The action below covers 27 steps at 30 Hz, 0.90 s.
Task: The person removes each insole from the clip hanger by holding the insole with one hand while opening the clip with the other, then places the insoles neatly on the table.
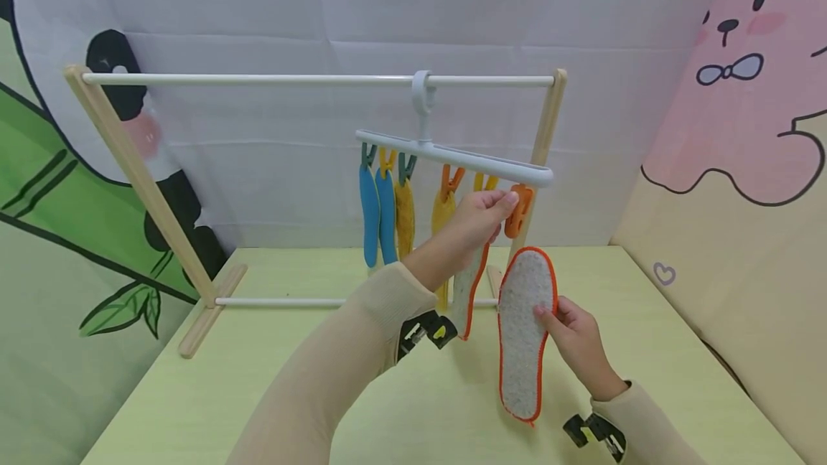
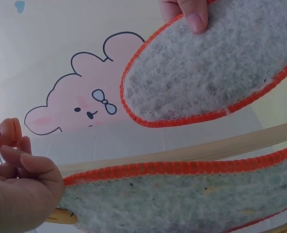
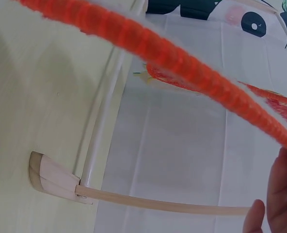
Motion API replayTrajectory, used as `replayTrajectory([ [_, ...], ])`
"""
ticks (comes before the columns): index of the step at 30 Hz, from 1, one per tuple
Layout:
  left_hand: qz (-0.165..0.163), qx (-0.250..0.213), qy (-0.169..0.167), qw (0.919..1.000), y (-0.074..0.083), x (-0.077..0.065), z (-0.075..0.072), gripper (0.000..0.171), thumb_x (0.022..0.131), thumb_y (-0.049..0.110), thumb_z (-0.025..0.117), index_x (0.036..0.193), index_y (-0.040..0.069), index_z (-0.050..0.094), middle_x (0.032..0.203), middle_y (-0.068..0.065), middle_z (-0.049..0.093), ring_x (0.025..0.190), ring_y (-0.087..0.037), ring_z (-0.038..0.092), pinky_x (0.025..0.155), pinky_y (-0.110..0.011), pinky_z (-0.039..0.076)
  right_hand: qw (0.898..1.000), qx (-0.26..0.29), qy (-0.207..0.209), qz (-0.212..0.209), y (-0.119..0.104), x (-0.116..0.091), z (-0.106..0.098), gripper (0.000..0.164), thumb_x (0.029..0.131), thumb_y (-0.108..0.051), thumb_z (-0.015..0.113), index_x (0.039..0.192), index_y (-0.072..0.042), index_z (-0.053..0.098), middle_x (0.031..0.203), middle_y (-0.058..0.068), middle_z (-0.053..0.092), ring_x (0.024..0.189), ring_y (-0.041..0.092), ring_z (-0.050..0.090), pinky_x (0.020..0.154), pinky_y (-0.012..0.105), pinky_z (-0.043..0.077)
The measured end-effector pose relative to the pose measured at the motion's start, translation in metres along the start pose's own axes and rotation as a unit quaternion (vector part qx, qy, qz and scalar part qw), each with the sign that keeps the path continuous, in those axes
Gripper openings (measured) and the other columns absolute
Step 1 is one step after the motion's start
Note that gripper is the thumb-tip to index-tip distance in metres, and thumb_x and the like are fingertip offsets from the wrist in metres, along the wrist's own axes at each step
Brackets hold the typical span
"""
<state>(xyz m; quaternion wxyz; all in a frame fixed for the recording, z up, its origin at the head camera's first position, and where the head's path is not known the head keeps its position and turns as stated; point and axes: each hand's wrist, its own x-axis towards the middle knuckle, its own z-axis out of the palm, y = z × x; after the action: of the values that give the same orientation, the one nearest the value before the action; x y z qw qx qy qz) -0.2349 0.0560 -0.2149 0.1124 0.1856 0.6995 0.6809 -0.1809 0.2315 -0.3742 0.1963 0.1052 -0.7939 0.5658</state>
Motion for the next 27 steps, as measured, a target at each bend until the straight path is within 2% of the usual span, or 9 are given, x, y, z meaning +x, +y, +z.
replayTrajectory([
  [7,0.005,-0.004,-0.004,1.0,-0.0027,0.0018,-0.001,0.027,0.101,0.019,0.049,0.103,-0.006,0.06,0.059,-0.001,0.034,0.049,-0.012,0.028,0.053,-0.022,0.027,1.0,0.001,0.0,0.014,-0.0004,-0.0014,-0.0005,0.017,0.092,0.003,0.058,0.103,0.016,0.059,0.088,0.02,0.067,0.071,0.002,0.061,0.063,0.02,0.051],
  [15,-0.004,-0.004,0.003,1.0,-0.0029,0.002,0.0,0.028,0.101,0.02,0.05,0.106,-0.005,0.061,0.06,0.0,0.035,0.05,-0.012,0.029,0.054,-0.021,0.027,1.0,0.001,0.001,0.027,0.0011,-0.0022,-0.0006,0.018,0.093,0.002,0.058,0.105,0.016,0.059,0.09,0.021,0.067,0.072,0.002,0.061,0.064,0.02,0.051],
  [21,0.002,-0.006,-0.002,1.0,-0.0028,0.0012,-0.0007,0.027,0.101,0.019,0.049,0.104,-0.005,0.06,0.059,0.0,0.034,0.05,-0.011,0.028,0.053,-0.021,0.027,1.0,0.001,0.001,0.025,0.0023,-0.0023,-0.0009,0.018,0.092,0.003,0.058,0.104,0.016,0.059,0.089,0.02,0.067,0.072,0.002,0.061,0.064,0.02,0.051],
  [24,0.004,-0.008,-0.004,0.9999,-0.003,0.0013,-0.001,0.026,0.101,0.019,0.049,0.102,-0.004,0.06,0.059,0.0,0.034,0.05,-0.011,0.028,0.053,-0.021,0.027,1.0,0.005,0.001,0.027,0.0027,-0.0025,-0.0017,0.018,0.093,0.002,0.058,0.104,0.016,0.059,0.088,0.015,0.067,0.072,0.002,0.061,0.064,0.02,0.051],
  [27,0.004,-0.01,-0.005,0.9999,-0.003,0.0015,-0.0008,0.025,0.101,0.019,0.049,0.099,-0.004,0.059,0.059,0.0,0.034,0.05,-0.011,0.028,0.053,-0.022,0.027,0.999,0.015,0.0,0.034,0.0027,-0.0027,-0.0026,0.019,0.094,0.0,0.058,0.104,0.016,0.059,0.085,0.005,0.067,0.073,0.003,0.061,0.065,0.02,0.051],
])
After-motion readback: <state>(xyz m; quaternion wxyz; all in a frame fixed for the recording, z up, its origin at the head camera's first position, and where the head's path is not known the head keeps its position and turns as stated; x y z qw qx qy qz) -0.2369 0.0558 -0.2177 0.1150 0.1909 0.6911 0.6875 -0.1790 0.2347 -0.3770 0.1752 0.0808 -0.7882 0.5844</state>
